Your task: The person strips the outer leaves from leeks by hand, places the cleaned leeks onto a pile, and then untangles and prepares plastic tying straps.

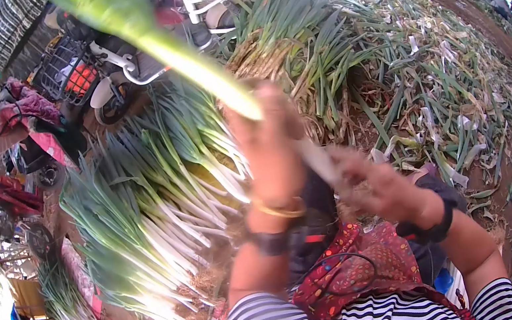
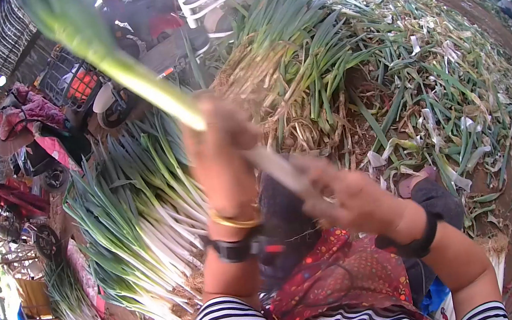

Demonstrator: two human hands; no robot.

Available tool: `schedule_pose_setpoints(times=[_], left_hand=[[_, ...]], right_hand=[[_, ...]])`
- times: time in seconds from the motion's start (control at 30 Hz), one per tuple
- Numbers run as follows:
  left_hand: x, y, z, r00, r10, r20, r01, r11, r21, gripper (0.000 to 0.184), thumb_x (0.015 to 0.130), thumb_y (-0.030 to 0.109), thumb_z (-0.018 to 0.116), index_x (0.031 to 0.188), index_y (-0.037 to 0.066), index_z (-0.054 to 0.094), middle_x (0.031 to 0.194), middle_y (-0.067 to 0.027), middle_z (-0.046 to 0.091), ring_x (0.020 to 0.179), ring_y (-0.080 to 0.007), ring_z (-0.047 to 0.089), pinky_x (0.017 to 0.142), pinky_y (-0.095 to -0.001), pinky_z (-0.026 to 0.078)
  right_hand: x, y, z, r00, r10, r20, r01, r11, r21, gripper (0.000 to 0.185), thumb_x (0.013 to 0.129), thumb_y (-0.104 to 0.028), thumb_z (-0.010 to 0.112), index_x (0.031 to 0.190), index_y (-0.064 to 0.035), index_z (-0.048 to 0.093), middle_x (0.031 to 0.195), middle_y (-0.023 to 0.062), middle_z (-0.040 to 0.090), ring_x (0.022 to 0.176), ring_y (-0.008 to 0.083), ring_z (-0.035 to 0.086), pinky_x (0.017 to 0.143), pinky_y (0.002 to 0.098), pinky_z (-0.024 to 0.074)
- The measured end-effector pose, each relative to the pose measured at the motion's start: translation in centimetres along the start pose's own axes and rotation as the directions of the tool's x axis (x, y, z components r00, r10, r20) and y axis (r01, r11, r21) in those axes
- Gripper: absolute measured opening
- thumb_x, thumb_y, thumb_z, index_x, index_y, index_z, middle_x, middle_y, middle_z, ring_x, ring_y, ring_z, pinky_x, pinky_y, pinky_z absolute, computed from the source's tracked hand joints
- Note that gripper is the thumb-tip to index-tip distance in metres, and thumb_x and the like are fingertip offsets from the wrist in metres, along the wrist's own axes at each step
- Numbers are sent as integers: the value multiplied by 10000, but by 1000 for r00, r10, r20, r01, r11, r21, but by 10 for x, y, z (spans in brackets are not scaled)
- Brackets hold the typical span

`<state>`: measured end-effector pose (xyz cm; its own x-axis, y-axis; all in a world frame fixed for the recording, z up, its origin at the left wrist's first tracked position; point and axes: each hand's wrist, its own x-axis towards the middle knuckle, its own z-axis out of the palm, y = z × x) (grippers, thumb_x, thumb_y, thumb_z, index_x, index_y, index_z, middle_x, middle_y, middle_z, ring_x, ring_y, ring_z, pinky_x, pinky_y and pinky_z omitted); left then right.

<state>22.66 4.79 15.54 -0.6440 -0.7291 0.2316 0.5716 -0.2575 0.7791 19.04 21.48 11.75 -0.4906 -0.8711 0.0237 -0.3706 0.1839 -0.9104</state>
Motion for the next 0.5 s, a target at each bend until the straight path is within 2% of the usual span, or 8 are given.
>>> schedule_pose_setpoints(times=[0.07, 0.1, 0.2, 0.27, 0.33, 0.4, 0.43, 0.5], left_hand=[[20, 20, -39, 996, 32, -78, -30, 999, 32, 162, 896, 144, 519, 1015, 58, 449, 665, 8, 430, 515, -62, 408, 435, -202, 362], [31, 26, -64, 991, 16, -135, -9, 999, 50, 152, 899, 141, 515, 1007, 57, 450, 660, 11, 419, 514, -60, 404, 431, -199, 358], [64, 25, -161, 964, 1, -267, 39, 989, 143, 113, 894, 126, 522, 954, 54, 459, 651, 10, 420, 500, -64, 408, 417, -201, 359], [76, 6, -253, 911, -77, -404, 203, 939, 278, 205, 852, 122, 582, 940, 52, 411, 711, -19, 462, 539, -93, 453, 430, -220, 399], [55, -42, -357, 792, -300, -531, 475, 850, 228, 214, 836, 103, 587, 900, 57, 388, 725, -42, 468, 568, -143, 490, 459, -254, 434], [1, -120, -476, 751, -386, -536, 636, 641, 430, 427, 795, 122, 619, 1135, -7, 396, 833, -110, 547, 696, -220, 547, 522, -335, 473], [-33, -157, -503, 722, -295, -626, 648, 606, 461, 520, 775, 135, 632, 1204, -33, 390, 875, -130, 563, 716, -226, 545, 534, -344, 469], [-76, -171, -468, 624, -283, -729, 693, 631, 348, 370, 791, 122, 581, 1104, -43, 472, 829, -99, 549, 635, -201, 522, 484, -317, 431]], right_hand=[[-9, 14, 11, 970, 33, 239, 28, 968, -250, 491, 835, -181, 603, 1281, -87, 420, 1001, 135, 612, 823, 234, 632, 729, 312, 491], [-12, 15, 15, 957, 1, 289, 97, 941, -324, 424, 820, -192, 615, 1216, -103, 492, 903, 126, 631, 796, 266, 628, 706, 324, 495], [-18, 24, 12, 944, 123, 307, -10, 938, -346, 333, 822, -186, 605, 1140, -103, 555, 906, 117, 636, 804, 276, 626, 698, 330, 496], [-21, 28, 9, 953, 147, 266, -53, 942, -330, 302, 827, -175, 595, 1117, -95, 569, 893, 113, 641, 795, 266, 630, 694, 325, 495], [-22, 31, 4, 958, 171, 231, -91, 943, -320, 272, 832, -164, 585, 1093, -87, 583, 879, 110, 646, 786, 256, 635, 689, 321, 495], [-24, 32, 5, 961, 176, 215, -104, 946, -308, 266, 831, -167, 589, 1083, -81, 587, 872, 110, 649, 785, 249, 638, 689, 318, 496], [-23, 34, 5, 962, 180, 206, -112, 946, -303, 263, 831, -168, 591, 1077, -77, 589, 868, 110, 650, 784, 246, 639, 689, 316, 496], [-20, 33, 5, 954, 211, 211, -135, 937, -322, 260, 833, -166, 590, 1074, -70, 589, 866, 112, 650, 778, 244, 639, 690, 312, 495]])
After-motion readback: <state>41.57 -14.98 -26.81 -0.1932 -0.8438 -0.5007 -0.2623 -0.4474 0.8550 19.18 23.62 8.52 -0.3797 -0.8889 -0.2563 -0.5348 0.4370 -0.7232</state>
